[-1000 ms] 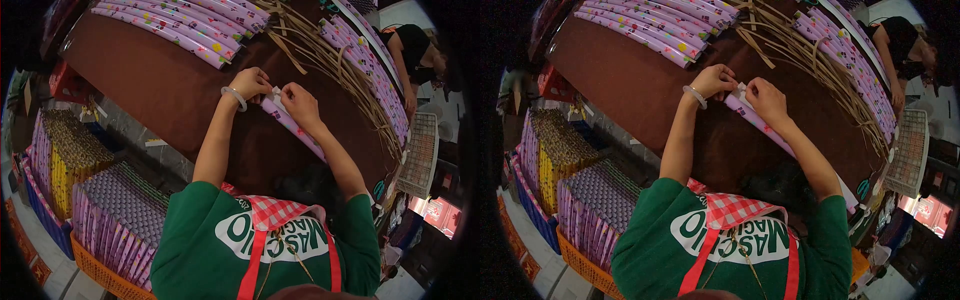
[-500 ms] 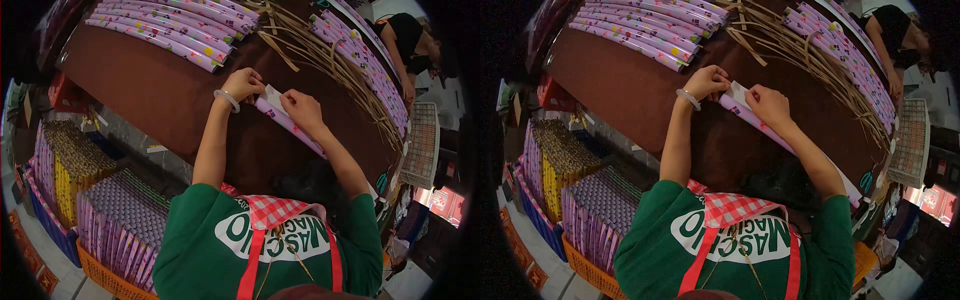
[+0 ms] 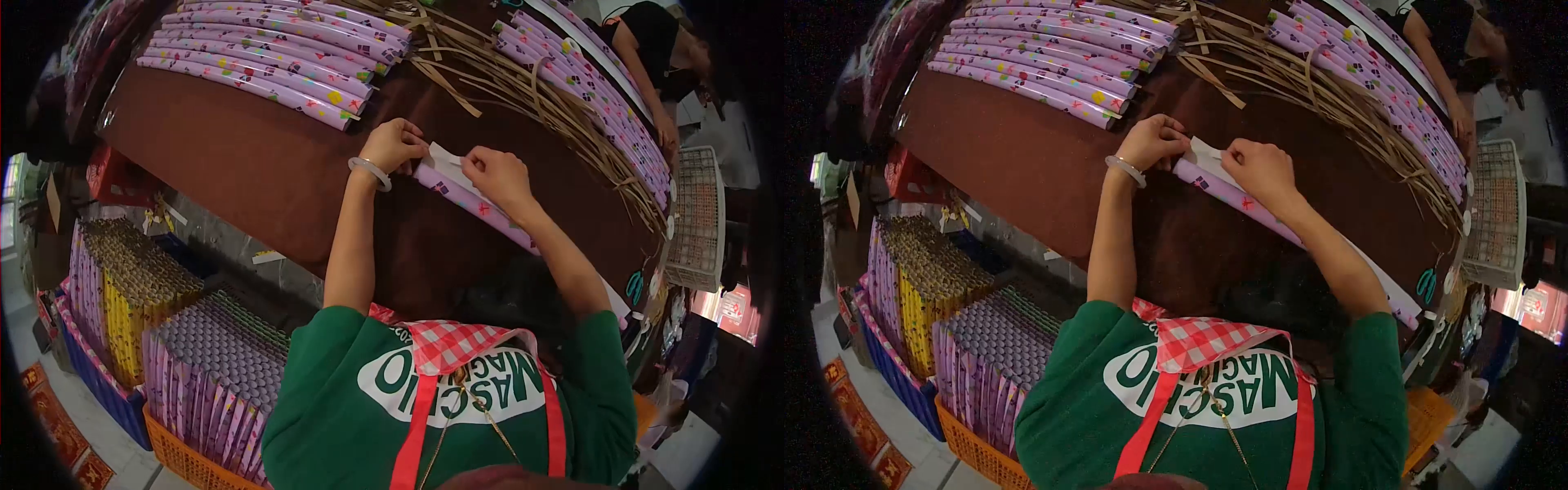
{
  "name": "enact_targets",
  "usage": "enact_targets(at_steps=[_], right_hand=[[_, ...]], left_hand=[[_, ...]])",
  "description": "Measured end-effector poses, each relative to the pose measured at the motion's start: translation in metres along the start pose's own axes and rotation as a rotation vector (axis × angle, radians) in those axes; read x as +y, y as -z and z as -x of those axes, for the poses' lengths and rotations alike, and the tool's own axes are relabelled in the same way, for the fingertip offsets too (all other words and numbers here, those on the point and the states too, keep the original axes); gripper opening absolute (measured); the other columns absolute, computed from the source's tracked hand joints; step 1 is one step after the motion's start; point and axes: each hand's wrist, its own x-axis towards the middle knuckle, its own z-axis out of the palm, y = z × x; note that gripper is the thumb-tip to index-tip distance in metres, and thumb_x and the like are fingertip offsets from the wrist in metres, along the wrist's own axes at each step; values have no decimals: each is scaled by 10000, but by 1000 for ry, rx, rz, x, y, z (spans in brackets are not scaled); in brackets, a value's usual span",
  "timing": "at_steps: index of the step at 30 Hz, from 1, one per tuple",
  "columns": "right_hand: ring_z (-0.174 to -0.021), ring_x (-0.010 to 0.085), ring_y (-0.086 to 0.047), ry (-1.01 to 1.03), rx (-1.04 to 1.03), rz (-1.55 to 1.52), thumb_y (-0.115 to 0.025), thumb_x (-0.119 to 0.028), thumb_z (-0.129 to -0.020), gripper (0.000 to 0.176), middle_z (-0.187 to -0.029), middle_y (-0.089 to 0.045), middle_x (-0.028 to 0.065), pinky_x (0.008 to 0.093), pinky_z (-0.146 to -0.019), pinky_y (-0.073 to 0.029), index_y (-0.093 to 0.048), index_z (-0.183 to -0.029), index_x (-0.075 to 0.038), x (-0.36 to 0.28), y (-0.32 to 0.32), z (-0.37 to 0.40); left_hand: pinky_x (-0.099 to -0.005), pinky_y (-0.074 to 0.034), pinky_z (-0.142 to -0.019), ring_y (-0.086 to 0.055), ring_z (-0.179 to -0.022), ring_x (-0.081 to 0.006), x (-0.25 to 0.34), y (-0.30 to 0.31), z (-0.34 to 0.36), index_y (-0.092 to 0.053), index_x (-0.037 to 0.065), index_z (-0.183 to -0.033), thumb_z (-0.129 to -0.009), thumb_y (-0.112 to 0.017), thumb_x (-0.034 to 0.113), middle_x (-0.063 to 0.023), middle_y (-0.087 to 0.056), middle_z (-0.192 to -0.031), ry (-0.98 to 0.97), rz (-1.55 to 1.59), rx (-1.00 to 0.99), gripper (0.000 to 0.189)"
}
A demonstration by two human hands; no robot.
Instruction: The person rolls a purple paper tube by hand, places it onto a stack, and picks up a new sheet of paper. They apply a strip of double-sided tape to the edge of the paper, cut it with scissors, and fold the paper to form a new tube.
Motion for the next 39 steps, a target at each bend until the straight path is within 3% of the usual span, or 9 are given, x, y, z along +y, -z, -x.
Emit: enact_targets(at_steps=[10,18,25,29,31,32,34,37,39], right_hand=[[-638,215,-603,-253,144,71,-599,-247,-794,184,-721,-612,79,306,-586,-457,-635,-782,-67,113,64,146],[-679,278,-571,-536,472,150,-578,-234,-808,183,-735,-577,97,343,-617,-439,-607,-812,-53,241,104,300],[-725,313,-590,-1092,461,549,-514,-316,-860,296,-825,-616,149,402,-618,-469,-623,-867,-41,357,138,448],[-810,328,-593,-1378,364,367,-478,-326,-879,318,-914,-627,125,414,-690,-483,-630,-1003,-76,409,148,492],[-873,313,-581,-1244,627,319,-462,-297,-891,309,-1007,-608,123,414,-731,-473,-600,-1073,-89,436,121,505],[-910,301,-564,-1259,779,150,-464,-276,-894,301,-1054,-582,117,399,-756,-465,-573,-1109,-97,400,123,479],[-913,296,-555,-921,1053,288,-479,-219,-898,261,-1029,-576,111,379,-749,-464,-555,-1116,-98,382,107,451],[-907,283,-550,-508,1073,347,-543,-110,-847,191,-1000,-568,98,356,-759,-448,-579,-1032,-78,287,108,387],[-918,273,-547,-316,998,346,-581,-70,-795,185,-992,-569,84,356,-785,-432,-590,-980,-76,249,98,356]], left_hand=[[-219,-392,-379,-525,-441,-95,0,-1,-3,-523,-58,-975,-726,-668,80,-101,-657,-832,-17,-48,77,319],[-200,-358,-385,-502,-445,-75,-2,0,-6,-550,-36,-945,-739,-668,107,-76,-654,-821,-39,-191,152,277],[-211,-391,-440,-537,-571,-87,1,-8,-3,-562,-29,-987,-743,-667,115,-68,-653,-845,-17,-272,191,303],[-234,-442,-535,-571,-741,-112,9,-12,3,-565,-11,-1025,-757,-674,118,-61,-642,-884,15,-380,261,317],[-242,-459,-579,-572,-747,-114,-10,-1,-6,-564,-7,-1033,-766,-659,77,-61,-637,-896,-57,-371,259,296],[-243,-472,-633,-584,-782,-113,-13,-1,-5,-558,-26,-1033,-770,-641,77,-72,-640,-919,-171,-342,257,295],[-286,-469,-778,-594,-898,-173,-24,2,-2,-549,-32,-1064,-795,-571,19,-113,-615,-1004,-284,-342,299,275],[-352,-449,-828,-573,-955,-302,-3,-40,30,-557,-3,-1077,-783,-524,-42,-169,-595,-1014,-561,-772,684,299],[-358,-443,-837,-565,-971,-300,1,-59,47,-561,6,-1073,-780,-529,-37,-163,-593,-1025,-698,-810,612,298]])
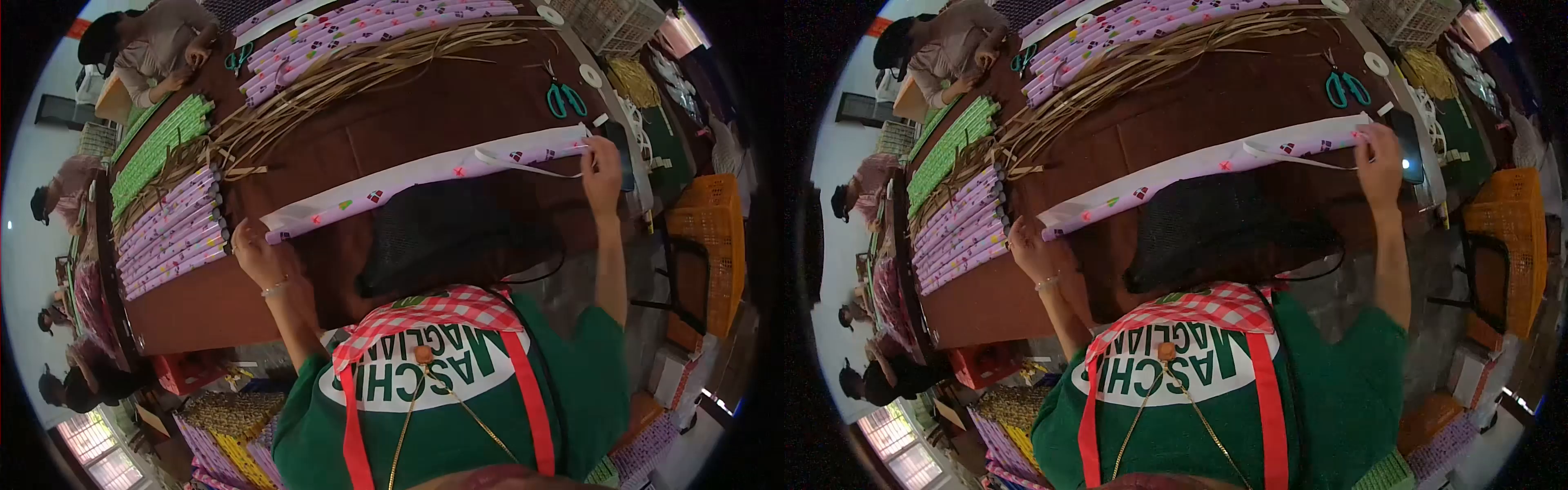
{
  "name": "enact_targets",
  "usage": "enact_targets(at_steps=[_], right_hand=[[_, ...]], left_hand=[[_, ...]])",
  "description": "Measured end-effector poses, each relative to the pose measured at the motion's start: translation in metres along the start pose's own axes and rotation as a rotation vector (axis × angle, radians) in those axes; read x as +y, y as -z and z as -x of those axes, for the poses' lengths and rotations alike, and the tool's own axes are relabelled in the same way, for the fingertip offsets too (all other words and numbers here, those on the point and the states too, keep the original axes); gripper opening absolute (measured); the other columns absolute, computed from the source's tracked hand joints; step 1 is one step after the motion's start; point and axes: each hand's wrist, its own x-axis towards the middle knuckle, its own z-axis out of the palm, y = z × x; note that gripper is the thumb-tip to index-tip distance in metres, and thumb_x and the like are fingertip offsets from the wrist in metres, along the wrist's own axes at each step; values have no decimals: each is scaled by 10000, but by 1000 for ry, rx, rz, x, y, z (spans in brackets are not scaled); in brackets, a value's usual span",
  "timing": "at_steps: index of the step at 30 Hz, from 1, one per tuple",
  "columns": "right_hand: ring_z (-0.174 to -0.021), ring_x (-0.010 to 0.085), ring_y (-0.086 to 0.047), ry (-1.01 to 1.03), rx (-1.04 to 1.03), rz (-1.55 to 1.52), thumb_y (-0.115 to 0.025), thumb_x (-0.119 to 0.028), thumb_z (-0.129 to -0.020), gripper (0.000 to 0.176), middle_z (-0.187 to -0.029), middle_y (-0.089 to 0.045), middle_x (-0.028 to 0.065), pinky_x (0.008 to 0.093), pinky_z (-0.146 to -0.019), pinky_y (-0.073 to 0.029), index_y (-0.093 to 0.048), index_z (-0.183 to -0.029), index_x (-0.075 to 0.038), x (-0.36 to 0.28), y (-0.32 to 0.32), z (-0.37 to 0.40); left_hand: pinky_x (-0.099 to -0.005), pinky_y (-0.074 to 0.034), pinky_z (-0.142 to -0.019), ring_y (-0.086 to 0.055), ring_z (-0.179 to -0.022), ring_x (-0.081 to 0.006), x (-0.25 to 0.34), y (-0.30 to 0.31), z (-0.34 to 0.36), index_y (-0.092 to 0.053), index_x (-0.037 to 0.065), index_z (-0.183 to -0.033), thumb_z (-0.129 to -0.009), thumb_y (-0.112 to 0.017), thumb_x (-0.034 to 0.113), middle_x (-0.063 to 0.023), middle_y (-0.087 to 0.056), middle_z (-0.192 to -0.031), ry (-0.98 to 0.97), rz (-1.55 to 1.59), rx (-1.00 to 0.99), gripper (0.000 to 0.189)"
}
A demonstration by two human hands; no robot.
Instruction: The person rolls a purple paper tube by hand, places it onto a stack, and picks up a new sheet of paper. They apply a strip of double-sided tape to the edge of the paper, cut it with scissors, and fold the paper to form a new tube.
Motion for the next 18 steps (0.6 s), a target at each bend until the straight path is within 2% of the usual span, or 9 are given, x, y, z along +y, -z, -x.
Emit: enact_targets(at_steps=[1,3,5,6,8,10,12,18], right_hand=[[-925,268,-546,101,-50,6,-596,-64,-769,187,-992,-571,77,358,-803,-422,-595,-956,-80,-21,-5,0],[-964,249,-538,160,-269,-191,-609,-70,-754,211,-1032,-567,57,366,-841,-404,-586,-962,-100,-53,-13,0],[-1009,262,-516,287,-406,-196,-650,-78,-719,261,-1064,-556,59,361,-873,-387,-577,-969,-83,-65,-29,2],[-1040,260,-502,304,-466,-202,-658,-101,-712,307,-1106,-544,51,365,-890,-381,-561,-1003,-86,-63,-39,5],[-1030,260,-508,309,-471,-214,-660,-117,-720,327,-1098,-547,54,371,-895,-374,-545,-1025,-95,-61,-53,5],[-1019,259,-514,312,-476,-224,-662,-133,-727,347,-1089,-550,57,377,-900,-367,-530,-1047,-104,-57,-65,4],[-1007,283,-511,243,-577,-192,-669,-145,-724,386,-1065,-559,81,379,-903,-365,-508,-1071,-90,-49,-73,4],[-1000,311,-507,32,-668,-268,-671,-142,-716,366,-1024,-571,103,395,-877,-383,-510,-1035,-63,-37,-73,-4]], left_hand=[[-363,-437,-845,-557,-987,-297,8,0,4,-565,15,-1068,-777,-533,-33,-157,-590,-1037,-133,21,-5,296],[-383,-420,-864,-540,-999,-300,28,1,9,-565,38,-1061,-771,-589,22,-125,-582,-1058,-340,-2,-197,291],[-395,-408,-876,-526,-1002,-303,43,-5,11,-546,58,-1089,-750,-651,102,-103,-568,-1076,-483,-55,-366,357],[-395,-408,-876,-526,-1002,-303,42,-9,13,-546,58,-1089,-750,-651,102,-103,-568,-1076,-474,-60,-362,357],[-397,-403,-879,-518,-1003,-303,37,-18,15,-536,71,-1111,-731,-669,140,-98,-559,-1076,-430,-81,-509,408],[-404,-400,-875,-518,-990,-301,32,-24,16,-537,71,-1102,-709,-683,176,-95,-557,-1060,-435,-100,-461,431],[-406,-402,-870,-521,-984,-299,30,-28,14,-544,68,-1079,-705,-685,186,-93,-558,-1054,-408,-134,-523,417],[-395,-427,-840,-523,-977,-296,32,-38,15,-557,78,-1062,-696,-691,164,-86,-557,-1037,-408,-112,-546,399]])
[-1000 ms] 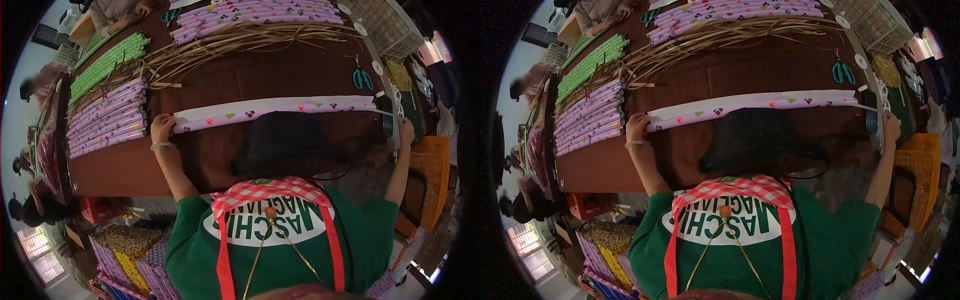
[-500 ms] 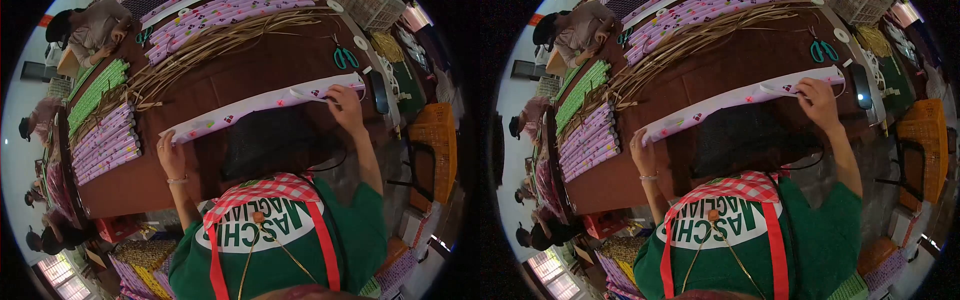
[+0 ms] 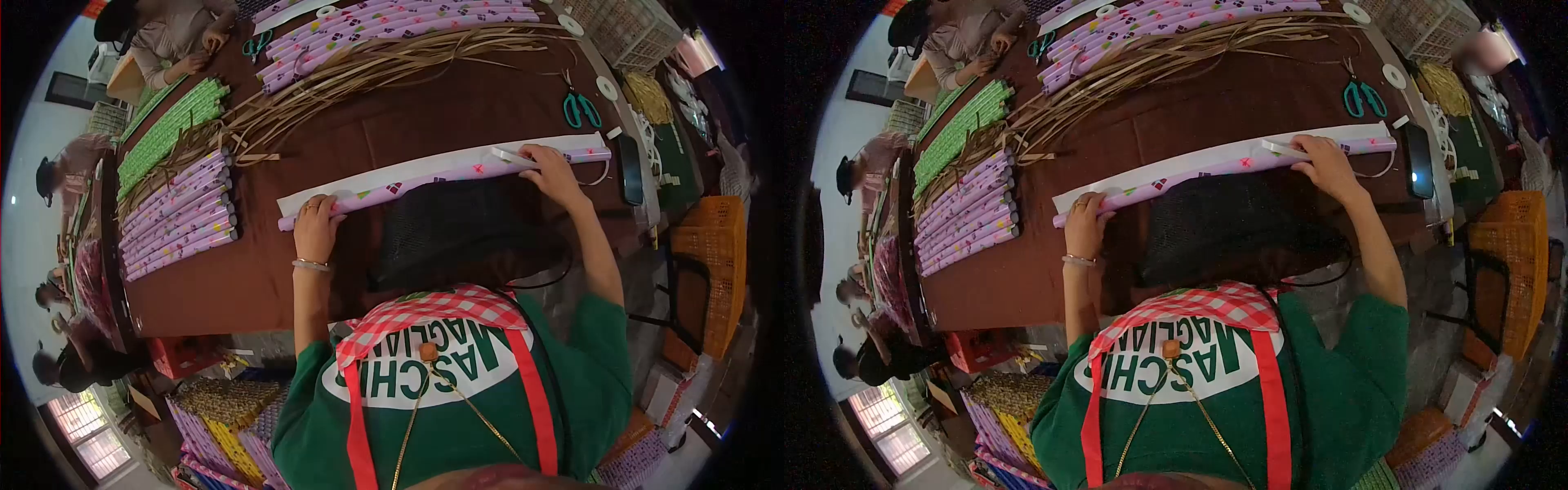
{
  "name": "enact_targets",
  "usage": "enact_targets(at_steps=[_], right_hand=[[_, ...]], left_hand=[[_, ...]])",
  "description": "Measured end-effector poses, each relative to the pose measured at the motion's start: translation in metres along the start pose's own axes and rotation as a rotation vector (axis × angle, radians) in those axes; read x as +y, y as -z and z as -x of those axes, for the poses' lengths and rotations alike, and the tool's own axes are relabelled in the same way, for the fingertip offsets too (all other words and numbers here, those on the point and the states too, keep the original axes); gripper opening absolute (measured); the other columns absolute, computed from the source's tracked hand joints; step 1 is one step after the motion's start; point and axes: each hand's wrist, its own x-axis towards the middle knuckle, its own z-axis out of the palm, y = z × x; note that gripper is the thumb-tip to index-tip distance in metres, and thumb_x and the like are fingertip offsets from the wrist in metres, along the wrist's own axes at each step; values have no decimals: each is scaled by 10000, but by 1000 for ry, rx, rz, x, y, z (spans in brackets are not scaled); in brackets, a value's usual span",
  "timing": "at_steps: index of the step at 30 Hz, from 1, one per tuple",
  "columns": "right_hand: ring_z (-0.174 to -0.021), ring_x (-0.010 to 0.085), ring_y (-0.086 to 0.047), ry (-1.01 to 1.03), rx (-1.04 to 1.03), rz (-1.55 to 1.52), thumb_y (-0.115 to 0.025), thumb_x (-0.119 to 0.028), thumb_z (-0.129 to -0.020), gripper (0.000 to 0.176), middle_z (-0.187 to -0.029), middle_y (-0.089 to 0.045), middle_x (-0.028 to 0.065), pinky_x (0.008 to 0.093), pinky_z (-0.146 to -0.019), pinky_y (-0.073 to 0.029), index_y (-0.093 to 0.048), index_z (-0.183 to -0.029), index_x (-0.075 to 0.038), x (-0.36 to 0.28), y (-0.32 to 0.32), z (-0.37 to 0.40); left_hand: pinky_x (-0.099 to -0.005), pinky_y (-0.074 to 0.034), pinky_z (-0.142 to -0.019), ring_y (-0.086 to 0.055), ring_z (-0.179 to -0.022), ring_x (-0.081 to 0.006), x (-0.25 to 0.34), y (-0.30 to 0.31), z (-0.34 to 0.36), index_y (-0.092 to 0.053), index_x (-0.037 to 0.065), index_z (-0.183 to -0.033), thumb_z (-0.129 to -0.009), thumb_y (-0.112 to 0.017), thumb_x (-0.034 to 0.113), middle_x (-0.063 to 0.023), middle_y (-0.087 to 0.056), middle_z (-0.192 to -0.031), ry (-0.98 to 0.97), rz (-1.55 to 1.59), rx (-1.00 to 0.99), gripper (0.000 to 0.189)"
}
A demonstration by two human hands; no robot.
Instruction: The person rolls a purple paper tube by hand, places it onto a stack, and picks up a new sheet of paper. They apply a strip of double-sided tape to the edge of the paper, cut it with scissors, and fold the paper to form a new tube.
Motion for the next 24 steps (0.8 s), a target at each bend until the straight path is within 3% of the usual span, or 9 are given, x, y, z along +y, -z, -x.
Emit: enact_targets(at_steps=[7,9,15,22,24], right_hand=[[-1009,313,-508,33,-20,13,-664,-159,-722,336,-1021,-570,102,392,-869,-389,-520,-1011,-66,4,8,3],[-981,329,-517,39,0,-1,-670,-129,-705,330,-1008,-568,120,396,-845,-398,-520,-989,-53,3,7,3],[-1020,328,-492,5,-27,-8,-665,-168,-730,343,-1047,-554,113,397,-872,-386,-526,-1026,-67,1,8,4],[-1056,307,-497,-41,-45,21,-715,-140,-682,468,-1141,-538,101,396,-916,-385,-539,-1111,-75,-19,20,3],[-1090,297,-491,61,38,89,-717,-141,-683,489,-1174,-523,110,408,-933,-376,-539,-1135,-89,-3,17,6]], left_hand=[[-399,-430,-831,-518,-976,-297,10,-4,4,-547,86,-1083,-699,-688,160,-83,-544,-1040,21,-22,15,416],[-400,-421,-842,-520,-976,-329,13,-2,4,-539,60,-1110,-737,-661,150,-124,-547,-1057,0,-38,10,402],[-405,-406,-873,-510,-989,-294,14,-4,6,-508,73,-1151,-715,-682,217,-91,-540,-1054,2,-115,9,490],[-387,-424,-840,-528,-981,-282,24,11,3,-537,81,-1103,-714,-685,193,-92,-554,-1033,-7,77,115,431],[-382,-424,-844,-533,-975,-276,26,20,1,-545,85,-1091,-728,-673,181,-93,-559,-1020,-27,163,112,397]])
